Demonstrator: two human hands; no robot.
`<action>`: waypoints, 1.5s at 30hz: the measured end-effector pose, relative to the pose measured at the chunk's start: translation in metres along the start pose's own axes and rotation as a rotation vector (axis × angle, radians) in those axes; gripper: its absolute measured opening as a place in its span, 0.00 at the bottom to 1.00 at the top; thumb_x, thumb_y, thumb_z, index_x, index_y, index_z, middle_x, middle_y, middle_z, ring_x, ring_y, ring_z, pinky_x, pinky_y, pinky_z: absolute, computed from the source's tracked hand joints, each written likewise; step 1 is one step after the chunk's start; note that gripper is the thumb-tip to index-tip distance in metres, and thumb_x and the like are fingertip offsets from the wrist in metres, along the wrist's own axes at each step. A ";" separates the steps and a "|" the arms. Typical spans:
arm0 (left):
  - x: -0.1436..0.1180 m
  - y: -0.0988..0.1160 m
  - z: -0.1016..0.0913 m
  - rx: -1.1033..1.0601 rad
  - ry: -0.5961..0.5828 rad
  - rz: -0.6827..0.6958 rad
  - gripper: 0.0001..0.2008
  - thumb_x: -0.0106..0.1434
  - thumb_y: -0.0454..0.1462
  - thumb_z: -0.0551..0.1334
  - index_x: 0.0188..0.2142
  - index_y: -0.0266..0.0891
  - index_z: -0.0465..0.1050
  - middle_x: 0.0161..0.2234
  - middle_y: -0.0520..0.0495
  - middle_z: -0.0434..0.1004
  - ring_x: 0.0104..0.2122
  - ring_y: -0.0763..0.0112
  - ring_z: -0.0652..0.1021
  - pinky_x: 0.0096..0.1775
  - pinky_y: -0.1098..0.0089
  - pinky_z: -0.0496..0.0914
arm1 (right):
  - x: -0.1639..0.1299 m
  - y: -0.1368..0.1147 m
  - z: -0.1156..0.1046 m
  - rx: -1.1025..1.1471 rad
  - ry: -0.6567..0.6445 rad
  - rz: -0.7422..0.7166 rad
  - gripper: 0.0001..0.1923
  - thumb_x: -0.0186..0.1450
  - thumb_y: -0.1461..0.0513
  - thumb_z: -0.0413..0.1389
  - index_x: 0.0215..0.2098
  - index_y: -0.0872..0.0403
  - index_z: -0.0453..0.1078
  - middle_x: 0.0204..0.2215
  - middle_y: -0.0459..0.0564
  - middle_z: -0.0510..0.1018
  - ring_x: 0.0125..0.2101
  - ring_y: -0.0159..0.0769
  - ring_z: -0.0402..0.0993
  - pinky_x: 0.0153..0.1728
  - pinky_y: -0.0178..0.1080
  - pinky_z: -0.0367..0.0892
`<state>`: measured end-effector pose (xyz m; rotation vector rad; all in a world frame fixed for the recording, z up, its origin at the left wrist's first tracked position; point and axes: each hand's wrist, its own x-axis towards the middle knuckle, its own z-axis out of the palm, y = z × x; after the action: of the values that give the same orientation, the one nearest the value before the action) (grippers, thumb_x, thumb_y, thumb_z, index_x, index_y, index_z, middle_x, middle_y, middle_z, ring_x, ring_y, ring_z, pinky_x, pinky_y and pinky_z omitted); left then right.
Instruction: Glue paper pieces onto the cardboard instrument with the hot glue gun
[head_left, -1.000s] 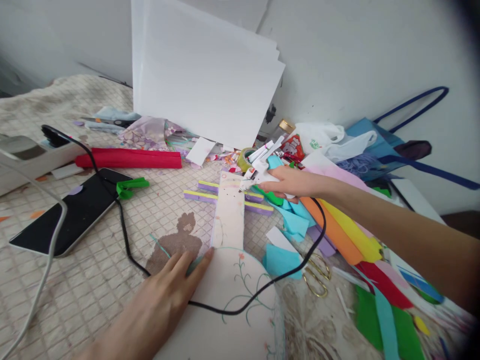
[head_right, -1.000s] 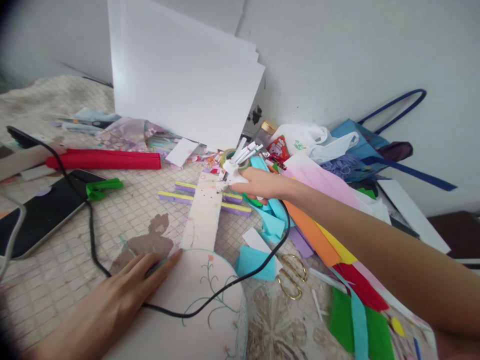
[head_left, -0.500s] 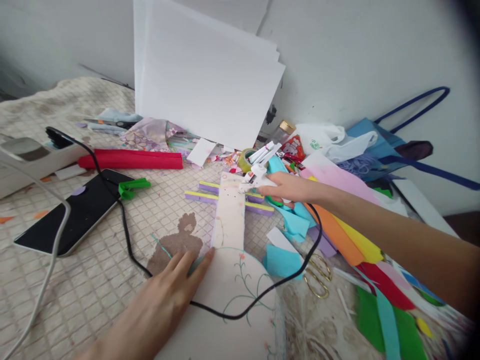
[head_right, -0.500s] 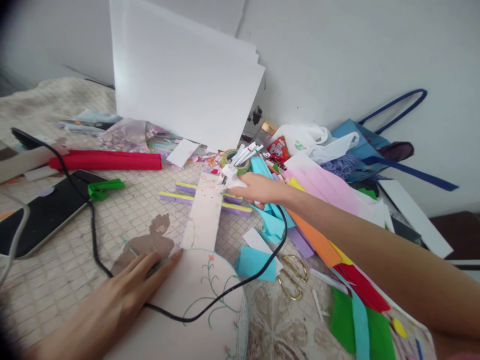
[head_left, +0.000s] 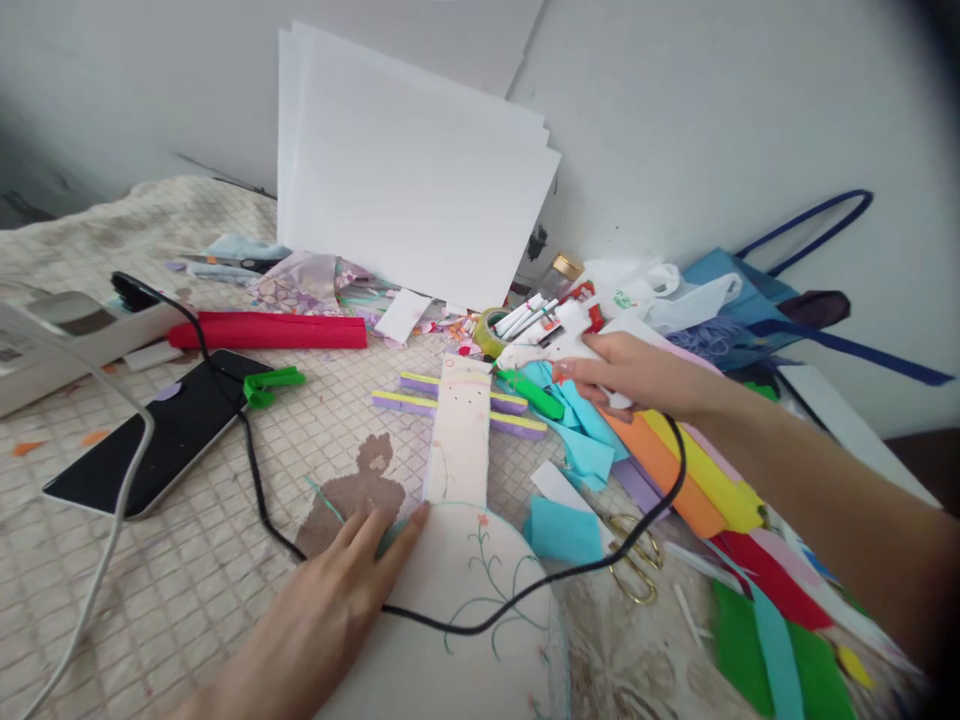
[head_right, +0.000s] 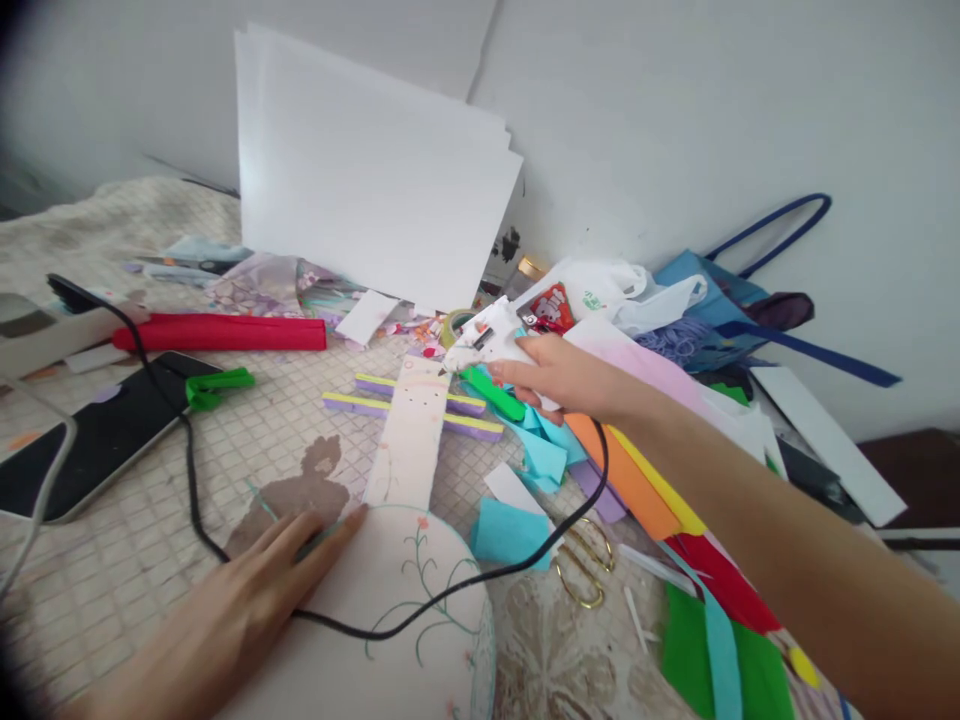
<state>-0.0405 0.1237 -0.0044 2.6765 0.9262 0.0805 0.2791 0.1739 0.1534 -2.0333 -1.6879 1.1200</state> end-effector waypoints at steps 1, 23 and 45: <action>0.000 0.000 0.000 -0.005 -0.001 0.002 0.35 0.60 0.21 0.41 0.65 0.44 0.48 0.50 0.41 0.69 0.48 0.61 0.73 0.46 0.62 0.72 | 0.002 0.004 0.005 0.005 0.004 0.004 0.18 0.61 0.50 0.56 0.22 0.53 0.59 0.14 0.40 0.65 0.09 0.24 0.59 0.09 0.30 0.50; 0.003 0.007 -0.018 -0.006 -0.068 -0.004 0.35 0.58 0.20 0.42 0.63 0.41 0.55 0.51 0.38 0.71 0.49 0.59 0.74 0.45 0.62 0.74 | 0.050 -0.006 0.036 -0.269 -0.126 -0.112 0.17 0.64 0.50 0.49 0.39 0.56 0.65 0.17 0.42 0.67 0.10 0.26 0.62 0.10 0.30 0.56; 0.001 0.006 -0.018 0.014 -0.036 0.017 0.35 0.58 0.20 0.41 0.63 0.42 0.54 0.51 0.40 0.70 0.49 0.62 0.73 0.45 0.65 0.73 | 0.067 -0.025 0.023 -0.143 -0.257 -0.048 0.14 0.61 0.53 0.57 0.24 0.55 0.65 0.13 0.41 0.63 0.11 0.23 0.57 0.08 0.28 0.53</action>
<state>-0.0388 0.1246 0.0148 2.6902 0.8970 0.0298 0.2467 0.2371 0.1286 -1.9883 -1.9807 1.3274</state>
